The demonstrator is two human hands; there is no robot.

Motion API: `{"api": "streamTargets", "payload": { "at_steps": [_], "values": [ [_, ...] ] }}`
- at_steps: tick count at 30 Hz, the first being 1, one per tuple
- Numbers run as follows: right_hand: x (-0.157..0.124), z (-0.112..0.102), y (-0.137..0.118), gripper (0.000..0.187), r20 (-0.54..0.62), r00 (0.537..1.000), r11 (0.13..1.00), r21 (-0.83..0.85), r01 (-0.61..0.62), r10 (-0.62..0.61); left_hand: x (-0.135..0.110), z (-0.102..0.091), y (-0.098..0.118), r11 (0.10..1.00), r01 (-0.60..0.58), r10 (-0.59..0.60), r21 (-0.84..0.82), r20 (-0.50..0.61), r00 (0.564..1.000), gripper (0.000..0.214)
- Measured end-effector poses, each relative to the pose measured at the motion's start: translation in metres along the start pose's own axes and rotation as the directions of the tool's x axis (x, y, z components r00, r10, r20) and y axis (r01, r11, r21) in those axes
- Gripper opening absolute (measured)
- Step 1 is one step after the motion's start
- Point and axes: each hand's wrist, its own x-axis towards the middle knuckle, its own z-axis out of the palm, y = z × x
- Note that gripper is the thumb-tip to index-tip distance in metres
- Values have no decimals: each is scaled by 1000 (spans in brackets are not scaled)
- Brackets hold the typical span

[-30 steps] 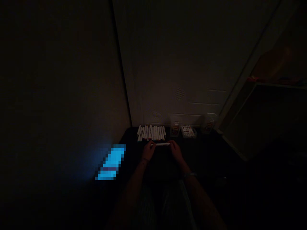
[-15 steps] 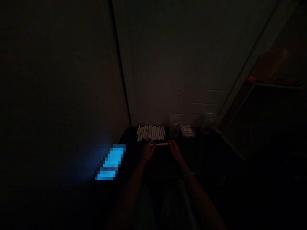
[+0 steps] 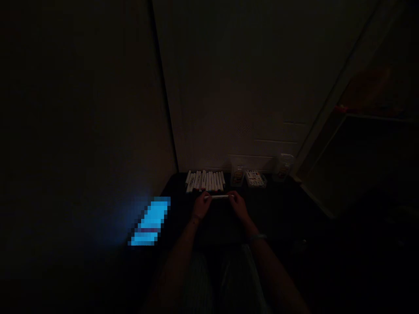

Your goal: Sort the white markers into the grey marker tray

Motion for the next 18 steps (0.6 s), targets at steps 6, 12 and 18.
{"api": "streamTargets", "payload": {
  "at_steps": [6,12,18],
  "values": [
    [0,0,2,26,2,1000,1000,6,13,-13,0,-1,2,1000,-19,19,4,-3,1000,22],
    [0,0,0,27,4,1000,1000,5,16,-16,-2,-3,8,1000,11,-11,9,18,1000,21],
    [1,-1,1,28,7,1000,1000,9,-8,8,-4,-4,12,1000,4,-4,9,16,1000,20]
  ]
}}
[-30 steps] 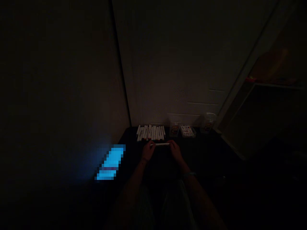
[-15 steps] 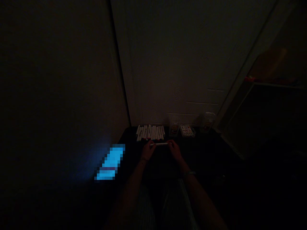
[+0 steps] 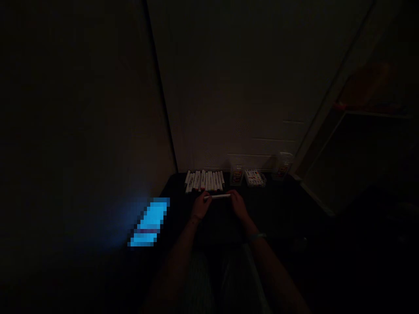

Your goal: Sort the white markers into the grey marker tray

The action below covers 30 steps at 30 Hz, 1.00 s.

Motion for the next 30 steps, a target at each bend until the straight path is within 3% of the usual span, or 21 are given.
{"api": "streamTargets", "payload": {
  "at_steps": [6,17,30],
  "values": [
    [0,2,2,29,-12,1000,1000,6,27,-26,1,0,-4,999,-53,53,-10,-19,998,19],
    [0,2,1,27,-10,1000,1000,6,28,-28,2,0,-3,1000,11,-11,-6,-11,1000,21],
    [1,3,2,26,-24,1000,1000,-4,-4,4,1,0,-4,1000,-31,31,0,5,1000,19]
  ]
}}
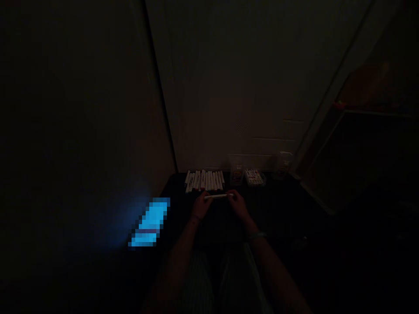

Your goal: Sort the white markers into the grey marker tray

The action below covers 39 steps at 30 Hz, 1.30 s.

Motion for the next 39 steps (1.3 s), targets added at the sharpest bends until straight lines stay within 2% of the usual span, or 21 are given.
{"api": "streamTargets", "payload": {
  "at_steps": [9,15,29,39],
  "values": [
    [0,-1,3,27,14,1000,999,29,26,-26,0,2,-1,1000,20,-20,13,2,1000,23],
    [0,-3,1,31,0,1000,999,38,-4,4,2,2,-4,1000,0,0,5,-3,1000,22],
    [1,-1,4,26,13,1000,1000,10,3,-3,1,3,-4,1000,0,0,10,-9,1000,21],
    [-1,-4,-6,28,17,1000,999,20,-27,27,0,2,2,999,32,-33,9,21,999,21]
  ]
}}
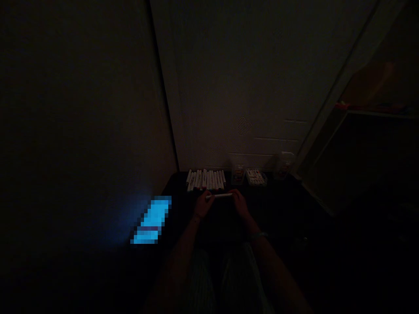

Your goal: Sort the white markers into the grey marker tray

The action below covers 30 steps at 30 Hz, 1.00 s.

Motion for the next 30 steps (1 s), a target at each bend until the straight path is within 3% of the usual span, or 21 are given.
{"api": "streamTargets", "payload": {
  "at_steps": [30],
  "values": [
    [0,3,5,28,-12,1000,1000,1,7,-7,0,-2,2,1000,2,-1,19,-33,999,19]
  ]
}}
